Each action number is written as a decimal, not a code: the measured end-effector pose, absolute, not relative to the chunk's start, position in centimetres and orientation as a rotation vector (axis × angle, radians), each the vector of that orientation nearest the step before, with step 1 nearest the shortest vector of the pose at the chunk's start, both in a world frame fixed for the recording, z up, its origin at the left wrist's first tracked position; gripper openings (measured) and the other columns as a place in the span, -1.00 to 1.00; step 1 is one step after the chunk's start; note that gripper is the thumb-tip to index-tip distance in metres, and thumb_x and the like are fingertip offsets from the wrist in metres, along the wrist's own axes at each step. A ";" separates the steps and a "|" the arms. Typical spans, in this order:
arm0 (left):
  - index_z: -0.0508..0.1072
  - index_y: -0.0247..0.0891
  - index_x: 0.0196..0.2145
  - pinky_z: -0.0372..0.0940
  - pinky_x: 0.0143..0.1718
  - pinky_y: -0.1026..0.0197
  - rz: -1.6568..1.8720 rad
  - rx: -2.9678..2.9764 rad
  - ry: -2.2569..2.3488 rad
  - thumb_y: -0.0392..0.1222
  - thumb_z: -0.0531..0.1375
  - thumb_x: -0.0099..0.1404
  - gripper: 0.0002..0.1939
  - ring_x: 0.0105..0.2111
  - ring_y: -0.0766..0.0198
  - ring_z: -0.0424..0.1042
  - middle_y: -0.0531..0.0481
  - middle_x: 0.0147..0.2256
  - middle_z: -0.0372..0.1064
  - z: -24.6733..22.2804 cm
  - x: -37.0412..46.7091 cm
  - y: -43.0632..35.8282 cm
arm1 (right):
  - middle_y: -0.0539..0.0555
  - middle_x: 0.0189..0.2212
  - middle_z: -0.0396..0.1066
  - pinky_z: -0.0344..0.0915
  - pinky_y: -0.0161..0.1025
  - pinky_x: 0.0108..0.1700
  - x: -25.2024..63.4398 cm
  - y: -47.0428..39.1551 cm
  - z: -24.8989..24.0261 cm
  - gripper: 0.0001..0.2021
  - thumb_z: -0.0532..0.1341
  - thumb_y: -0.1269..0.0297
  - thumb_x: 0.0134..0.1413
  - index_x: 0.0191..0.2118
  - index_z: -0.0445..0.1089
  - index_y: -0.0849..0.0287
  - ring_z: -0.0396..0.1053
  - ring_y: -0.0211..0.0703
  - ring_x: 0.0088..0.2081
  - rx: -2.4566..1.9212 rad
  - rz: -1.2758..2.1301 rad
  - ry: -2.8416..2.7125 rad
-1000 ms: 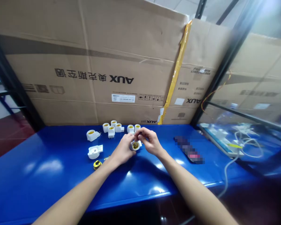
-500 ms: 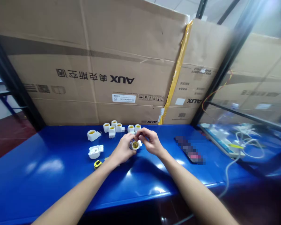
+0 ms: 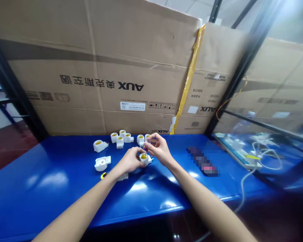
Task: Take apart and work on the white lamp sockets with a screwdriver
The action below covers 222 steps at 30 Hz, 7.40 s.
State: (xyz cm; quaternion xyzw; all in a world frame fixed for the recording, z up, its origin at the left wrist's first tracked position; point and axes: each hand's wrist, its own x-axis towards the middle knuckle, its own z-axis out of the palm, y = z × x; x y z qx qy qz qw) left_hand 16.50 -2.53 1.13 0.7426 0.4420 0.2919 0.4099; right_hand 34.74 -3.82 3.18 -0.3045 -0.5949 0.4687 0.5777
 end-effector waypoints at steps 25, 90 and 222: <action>0.66 -0.32 -0.09 0.35 -0.31 0.16 0.667 2.002 1.052 -0.24 0.41 0.00 -0.55 -0.33 0.08 0.58 -0.04 -0.30 0.66 1.8 16.8 -3.0 | 0.03 -0.38 0.47 0.19 -0.28 -0.39 35.3 -2.8 2.0 -0.73 0.28 0.06 0.37 -0.29 0.45 0.16 0.27 -0.25 -0.44 -1.068 0.437 -1.814; 0.55 -0.31 -0.18 0.26 -0.33 0.23 0.837 1.909 1.005 -0.42 0.33 -0.07 -0.58 -0.34 0.22 0.45 0.01 -0.27 0.54 0.3 17.2 -2.7 | 0.00 -0.39 0.48 0.15 -0.31 -0.53 35.8 -4.7 4.2 -0.79 0.36 0.13 0.28 -0.10 0.58 0.13 0.24 -0.32 -0.57 -0.807 0.944 -1.681; 0.54 -0.29 0.13 0.51 -0.15 0.02 1.068 1.768 0.960 -0.12 0.55 0.01 -0.28 -0.18 -0.02 0.64 -0.17 -0.13 0.66 1.9 16.1 -1.8 | 0.05 -0.15 0.61 0.35 -0.23 -0.11 39.2 -2.2 3.6 -0.47 0.64 0.12 -0.16 -0.05 0.59 0.19 0.48 -0.10 -0.16 -1.064 1.374 -1.778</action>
